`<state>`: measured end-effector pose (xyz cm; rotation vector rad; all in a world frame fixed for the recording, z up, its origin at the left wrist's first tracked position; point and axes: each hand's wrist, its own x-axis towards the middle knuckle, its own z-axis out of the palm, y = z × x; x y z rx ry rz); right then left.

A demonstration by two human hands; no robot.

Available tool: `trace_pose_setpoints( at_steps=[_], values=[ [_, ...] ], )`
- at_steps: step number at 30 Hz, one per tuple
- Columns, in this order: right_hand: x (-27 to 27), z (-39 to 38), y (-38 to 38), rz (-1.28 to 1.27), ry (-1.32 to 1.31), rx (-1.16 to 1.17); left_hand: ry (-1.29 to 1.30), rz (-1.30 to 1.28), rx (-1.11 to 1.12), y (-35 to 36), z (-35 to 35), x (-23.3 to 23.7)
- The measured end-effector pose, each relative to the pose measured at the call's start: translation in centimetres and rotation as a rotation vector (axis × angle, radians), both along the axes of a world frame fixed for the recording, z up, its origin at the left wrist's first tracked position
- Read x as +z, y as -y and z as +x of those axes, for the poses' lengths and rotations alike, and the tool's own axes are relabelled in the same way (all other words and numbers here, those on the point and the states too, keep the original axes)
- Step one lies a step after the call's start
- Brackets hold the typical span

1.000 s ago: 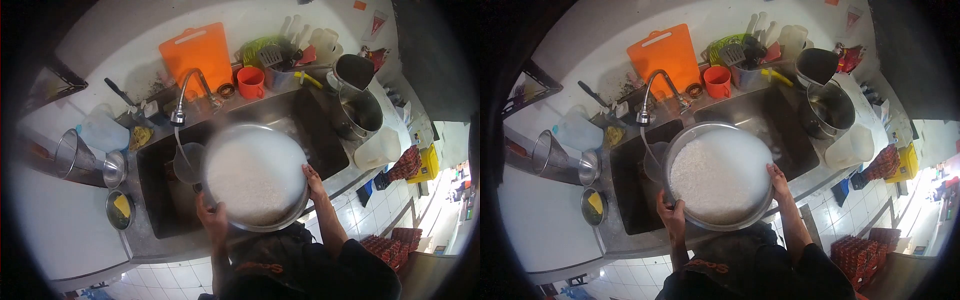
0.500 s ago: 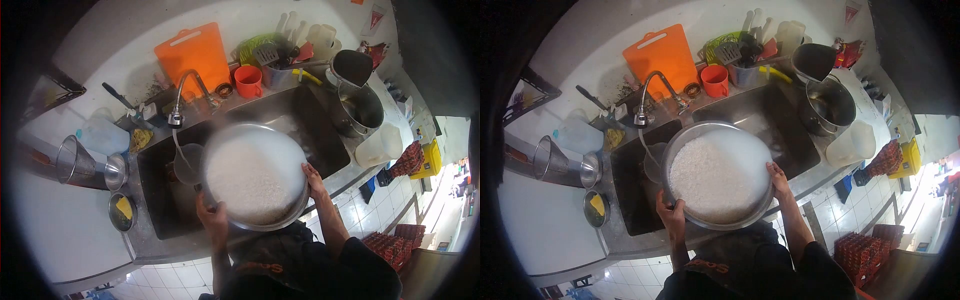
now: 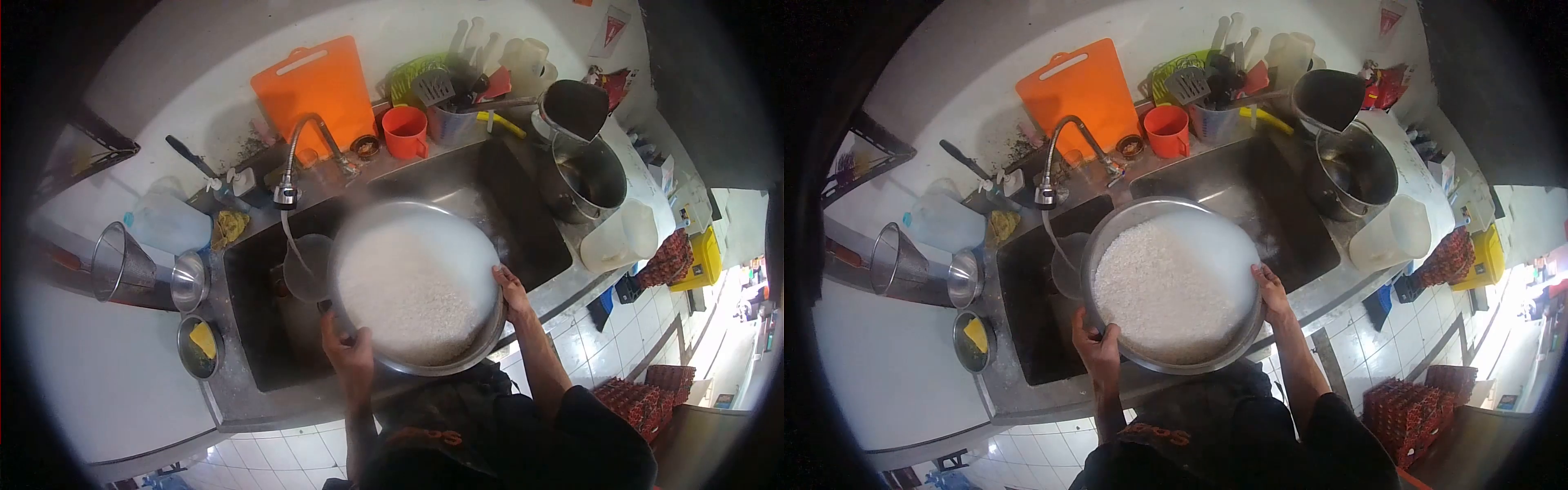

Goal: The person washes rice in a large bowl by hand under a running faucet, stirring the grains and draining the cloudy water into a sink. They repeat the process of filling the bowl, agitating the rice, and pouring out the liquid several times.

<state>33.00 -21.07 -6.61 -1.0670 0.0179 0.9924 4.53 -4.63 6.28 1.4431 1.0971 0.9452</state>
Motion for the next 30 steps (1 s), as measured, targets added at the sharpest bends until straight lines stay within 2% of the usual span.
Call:
trace_pose_setpoints(
  at_steps=[4,9,12,19,21,24,26,28,30],
  values=[
    [-0.2,0.0,0.0,0.008,-0.012,-0.008,0.037,0.09,-0.004,-0.1,0.4,-0.1],
    [-1.1,0.1,-0.1,0.035,0.068,-0.051,-0.059,0.131,0.009,0.0,0.7,0.6],
    [-1.2,0.2,0.1,0.039,0.043,-0.05,-0.015,0.153,-0.028,-0.4,0.6,-0.5],
    [-1.0,0.2,0.1,0.061,0.018,-0.043,-0.065,0.076,0.002,0.0,0.9,0.4],
    [-1.3,0.4,0.1,0.082,0.021,-0.032,0.045,0.09,-0.002,0.2,1.7,1.4],
    [-1.2,0.2,0.0,0.043,0.004,-0.06,0.016,0.063,-0.018,0.1,1.2,0.7],
    [-0.9,0.1,-0.1,0.051,0.002,-0.062,0.008,0.126,-0.023,-0.5,0.6,-1.8],
    [-1.0,0.1,-0.1,0.059,-0.001,-0.065,-0.001,0.187,-0.029,-0.4,0.9,-0.9],
    [-1.4,0.4,0.0,0.068,0.0,-0.042,-0.048,0.055,-0.009,0.2,1.2,0.8]
  ],
)
